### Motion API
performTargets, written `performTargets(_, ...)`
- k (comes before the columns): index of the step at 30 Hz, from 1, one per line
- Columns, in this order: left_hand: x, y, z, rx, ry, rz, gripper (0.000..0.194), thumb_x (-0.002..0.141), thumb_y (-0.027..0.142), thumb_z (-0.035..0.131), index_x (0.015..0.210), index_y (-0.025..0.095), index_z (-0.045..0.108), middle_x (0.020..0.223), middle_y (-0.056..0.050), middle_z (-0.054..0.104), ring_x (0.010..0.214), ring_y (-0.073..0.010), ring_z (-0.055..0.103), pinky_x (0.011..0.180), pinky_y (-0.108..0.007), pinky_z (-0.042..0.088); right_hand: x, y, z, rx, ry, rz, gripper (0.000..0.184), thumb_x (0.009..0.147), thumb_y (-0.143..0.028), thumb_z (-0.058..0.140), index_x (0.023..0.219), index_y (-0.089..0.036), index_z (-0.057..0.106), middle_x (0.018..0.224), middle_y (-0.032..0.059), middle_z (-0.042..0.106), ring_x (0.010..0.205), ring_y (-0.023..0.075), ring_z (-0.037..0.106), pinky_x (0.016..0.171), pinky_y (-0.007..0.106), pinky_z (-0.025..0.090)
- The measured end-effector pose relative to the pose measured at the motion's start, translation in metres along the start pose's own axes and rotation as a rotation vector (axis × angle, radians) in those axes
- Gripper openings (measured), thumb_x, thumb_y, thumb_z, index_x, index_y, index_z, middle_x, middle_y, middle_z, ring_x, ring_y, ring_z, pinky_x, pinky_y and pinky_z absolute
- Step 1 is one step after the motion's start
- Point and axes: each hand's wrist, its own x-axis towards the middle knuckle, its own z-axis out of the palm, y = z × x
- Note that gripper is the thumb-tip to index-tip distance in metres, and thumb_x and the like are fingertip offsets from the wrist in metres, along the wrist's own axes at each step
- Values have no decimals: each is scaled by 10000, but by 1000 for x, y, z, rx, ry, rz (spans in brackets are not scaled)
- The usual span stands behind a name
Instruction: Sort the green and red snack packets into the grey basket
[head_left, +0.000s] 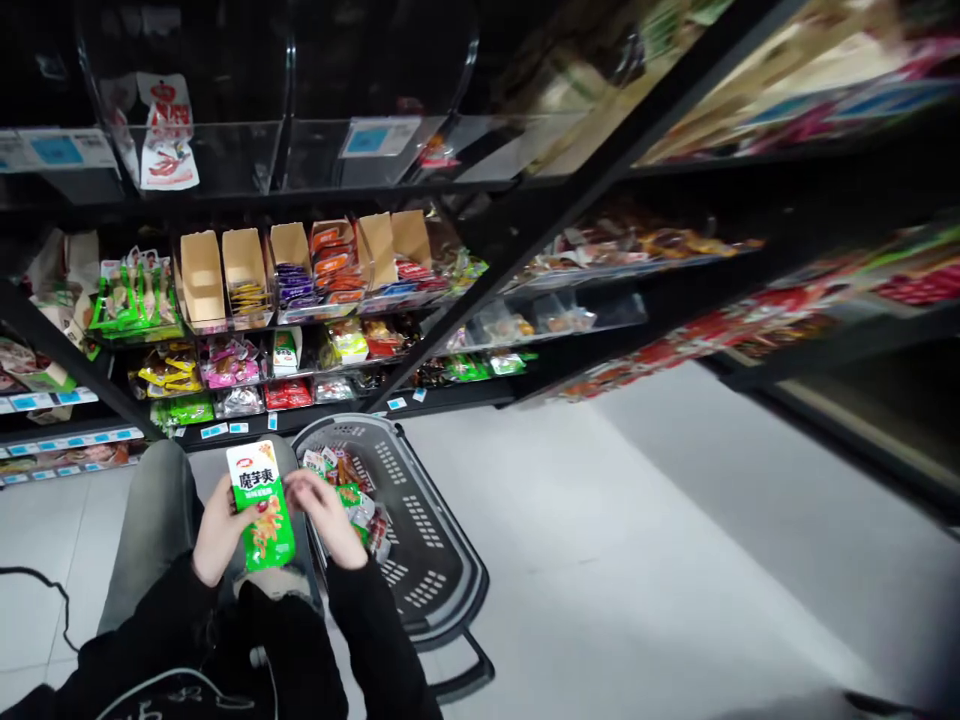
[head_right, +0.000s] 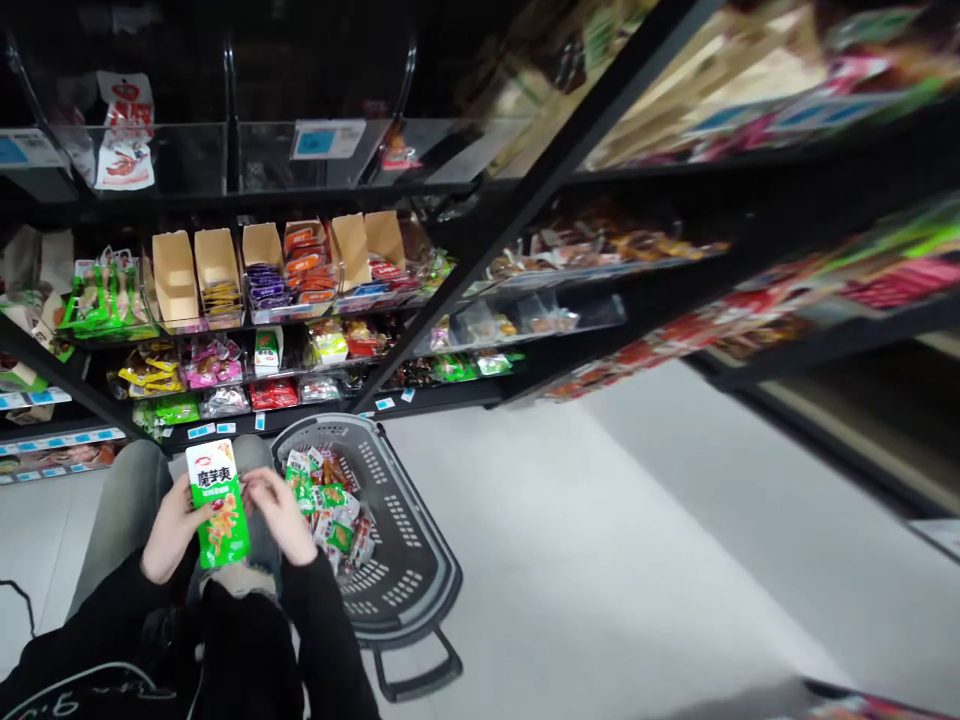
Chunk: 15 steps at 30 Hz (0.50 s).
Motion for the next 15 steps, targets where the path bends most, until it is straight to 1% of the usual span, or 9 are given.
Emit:
performTargets(1, 0, 4, 1, 35, 7, 13, 387, 613, 232, 712, 962, 161, 561, 974, -73, 677, 890, -230, 630, 792, -340, 480, -12, -12, 9, 48, -13, -57, 232, 801, -409, 499, 831, -193, 578, 687, -1, 590, 640, 148, 549, 619, 263, 434)
performTargets(2, 0, 8, 2, 65, 15, 21, 375, 613, 242, 714, 947, 161, 566, 974, -76, 678, 888, -232, 630, 785, -335, 480, -22, -23, 16, 70, 13, -77, 207, 793, -399, 526, 801, -195, 564, 675, -10, 576, 626, 141, 532, 609, 257, 417)
performTargets(5, -2, 20, 4, 80, -7, 19, 354, 631, 282, 708, 936, 155, 580, 939, -85, 685, 868, -240, 637, 773, -330, 482, -35, -41, 27, 150, 134, -56, 184, 789, -372, 553, 729, -200, 527, 640, -28, 525, 607, 129, 484, 596, 249, 379)
performTargets(8, -1, 21, -3, -3, -67, -37, 387, 718, 396, 624, 1016, 153, 575, 898, -99, 687, 845, -253, 645, 741, -350, 495, -33, -39, 22, 448, 205, -1, 184, 775, -373, 582, 730, -214, 500, 633, -40, 484, 585, 117, 447, 569, 237, 368)
performTargets(10, 5, 11, -20, 10, -52, -62, 434, 753, 460, 561, 1067, 162, 571, 890, -106, 687, 892, -272, 638, 779, -389, 488, -33, -28, 13, 760, 112, 55, 196, 770, -399, 585, 771, -235, 476, 556, -70, 410, 454, 92, 358, 467, 220, 325)
performTargets(11, 8, 3, -32, 113, -26, -38, 421, 749, 459, 561, 1055, 171, 587, 925, -112, 683, 969, -280, 615, 846, -407, 462, -35, -21, 7, 907, 25, 73, 213, 774, -428, 571, 782, -246, 461, 502, -91, 346, 382, 80, 278, 412, 212, 280)
performTargets(13, 15, -19, -63, 549, 39, 36, 390, 732, 432, 576, 1035, 191, 624, 1095, -130, 644, 1167, -312, 489, 993, -469, 335, -39, -5, -6, 1070, -104, 83, 251, 789, -497, 517, 779, -258, 441, 435, -121, 201, 310, 60, 107, 348, 204, 192)
performTargets(14, 18, -32, -80, 809, 101, 63, 430, 733, 419, 565, 1092, 186, 608, 1205, -149, 587, 1266, -341, 370, 1028, -529, 251, -41, 2, -13, 1043, -102, 83, 264, 794, -519, 492, 777, -260, 442, 425, -126, 165, 304, 56, 63, 339, 204, 175)
performTargets(15, 20, -44, -96, 1033, 211, 73, 495, 745, 408, 541, 1173, 162, 565, 1329, -175, 484, 1336, -375, 227, 1029, -604, 163, -43, 9, -21, 921, -48, 85, 269, 795, -531, 476, 783, -263, 450, 419, -125, 169, 302, 56, 64, 339, 208, 184)
